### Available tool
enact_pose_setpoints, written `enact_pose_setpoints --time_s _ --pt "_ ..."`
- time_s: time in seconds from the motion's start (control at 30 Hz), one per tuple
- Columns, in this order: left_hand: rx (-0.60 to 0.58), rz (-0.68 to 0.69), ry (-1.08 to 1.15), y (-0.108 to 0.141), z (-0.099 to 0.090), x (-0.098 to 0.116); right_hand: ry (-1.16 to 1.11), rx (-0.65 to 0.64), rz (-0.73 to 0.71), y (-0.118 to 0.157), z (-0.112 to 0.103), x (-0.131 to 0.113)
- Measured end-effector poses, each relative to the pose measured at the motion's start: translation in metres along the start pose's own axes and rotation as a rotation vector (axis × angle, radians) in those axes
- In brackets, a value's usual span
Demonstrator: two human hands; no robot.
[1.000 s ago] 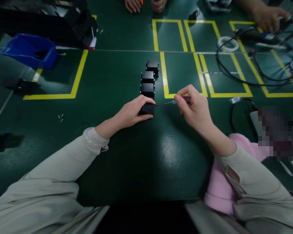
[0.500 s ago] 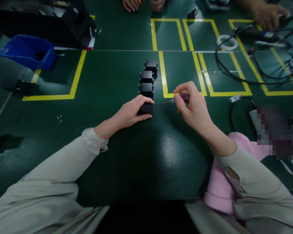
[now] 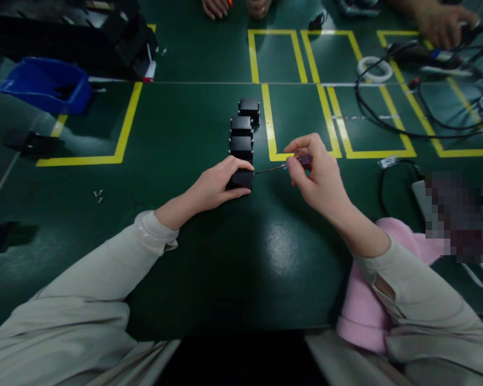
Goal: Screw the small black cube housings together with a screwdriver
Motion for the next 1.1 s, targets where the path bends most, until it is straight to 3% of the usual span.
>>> enact_pose_setpoints --time_s 1.1 --pt "-0.005 0.0 0.003 0.0 -0.0003 0.0006 -0.033 -0.032 0.012 0.0004 0.0033 -0.0003"
Point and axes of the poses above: each hand's wrist, its own y-axis away from the middle knuckle, its own z-axis out of the palm, x = y × z, the point moved 7 cm from there along -y, towards the middle knuckle, and after that the axes turned 14 degrees about -z, right-handed, at the moved point
